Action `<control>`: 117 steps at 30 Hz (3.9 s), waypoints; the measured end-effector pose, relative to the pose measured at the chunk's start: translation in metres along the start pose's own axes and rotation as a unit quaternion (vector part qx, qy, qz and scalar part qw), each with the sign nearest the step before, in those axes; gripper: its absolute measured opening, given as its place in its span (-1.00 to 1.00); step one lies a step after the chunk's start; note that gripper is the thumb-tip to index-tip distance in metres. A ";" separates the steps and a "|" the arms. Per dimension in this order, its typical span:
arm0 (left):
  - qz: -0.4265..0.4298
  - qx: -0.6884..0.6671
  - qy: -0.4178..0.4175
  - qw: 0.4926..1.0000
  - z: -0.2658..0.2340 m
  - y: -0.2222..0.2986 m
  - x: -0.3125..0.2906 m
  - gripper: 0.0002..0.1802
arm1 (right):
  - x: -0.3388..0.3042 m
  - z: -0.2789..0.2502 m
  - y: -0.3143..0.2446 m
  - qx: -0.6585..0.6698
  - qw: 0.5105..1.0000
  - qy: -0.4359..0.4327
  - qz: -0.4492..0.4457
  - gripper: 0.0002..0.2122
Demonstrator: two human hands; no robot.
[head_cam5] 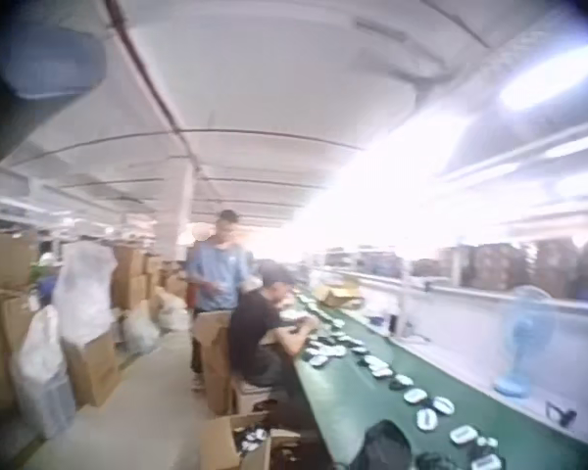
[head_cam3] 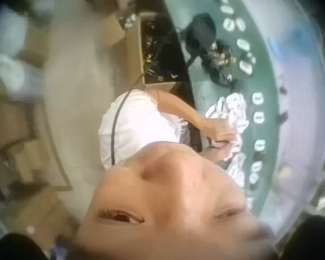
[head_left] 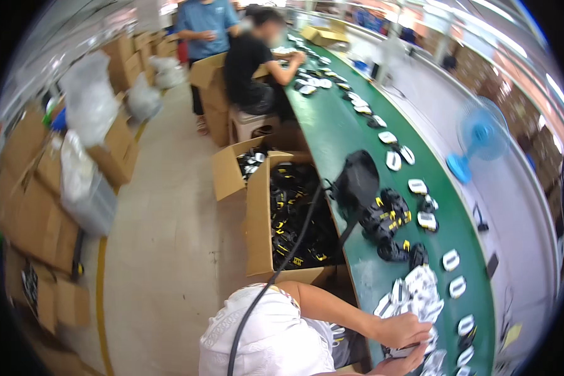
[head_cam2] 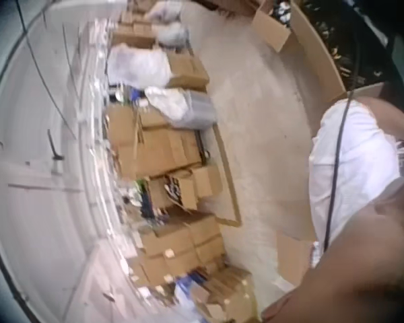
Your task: Manually assembling plastic and rubber parts on an industrial production line.
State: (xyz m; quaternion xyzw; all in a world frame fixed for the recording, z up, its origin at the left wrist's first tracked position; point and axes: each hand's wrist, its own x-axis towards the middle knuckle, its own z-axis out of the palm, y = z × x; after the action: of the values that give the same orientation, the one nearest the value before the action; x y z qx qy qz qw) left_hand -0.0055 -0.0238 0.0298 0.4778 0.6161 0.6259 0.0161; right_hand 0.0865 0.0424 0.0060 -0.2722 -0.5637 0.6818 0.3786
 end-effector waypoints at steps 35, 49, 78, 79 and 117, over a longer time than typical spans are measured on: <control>-0.071 -0.162 -0.074 0.981 0.012 -0.074 0.014 -0.59 | 0.026 0.012 0.030 -0.253 0.952 0.171 -0.007 -0.55; -0.152 -0.201 -0.114 0.961 0.006 -0.070 0.008 -0.61 | 0.032 -0.005 0.026 -0.232 0.969 0.078 -0.022 -0.58; -0.107 -0.339 -0.291 0.888 0.015 -0.071 0.000 -0.42 | 0.017 -0.028 0.021 -0.173 0.984 -0.013 -0.041 -0.60; -0.115 -0.306 -0.299 0.896 0.011 -0.068 0.002 -0.41 | 0.017 -0.029 0.021 -0.171 0.984 -0.017 -0.041 -0.60; -0.152 -0.236 -0.154 0.948 0.011 -0.055 -0.003 -0.64 | -0.003 -0.036 0.031 -0.048 0.993 -0.094 0.055 -0.39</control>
State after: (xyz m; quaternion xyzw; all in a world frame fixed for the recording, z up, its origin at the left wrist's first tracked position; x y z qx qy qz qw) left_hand -0.0285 -0.0039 -0.0175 0.4517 0.5061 0.6626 0.3175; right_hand 0.1103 0.0580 -0.0323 -0.2556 -0.6131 0.6962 0.2722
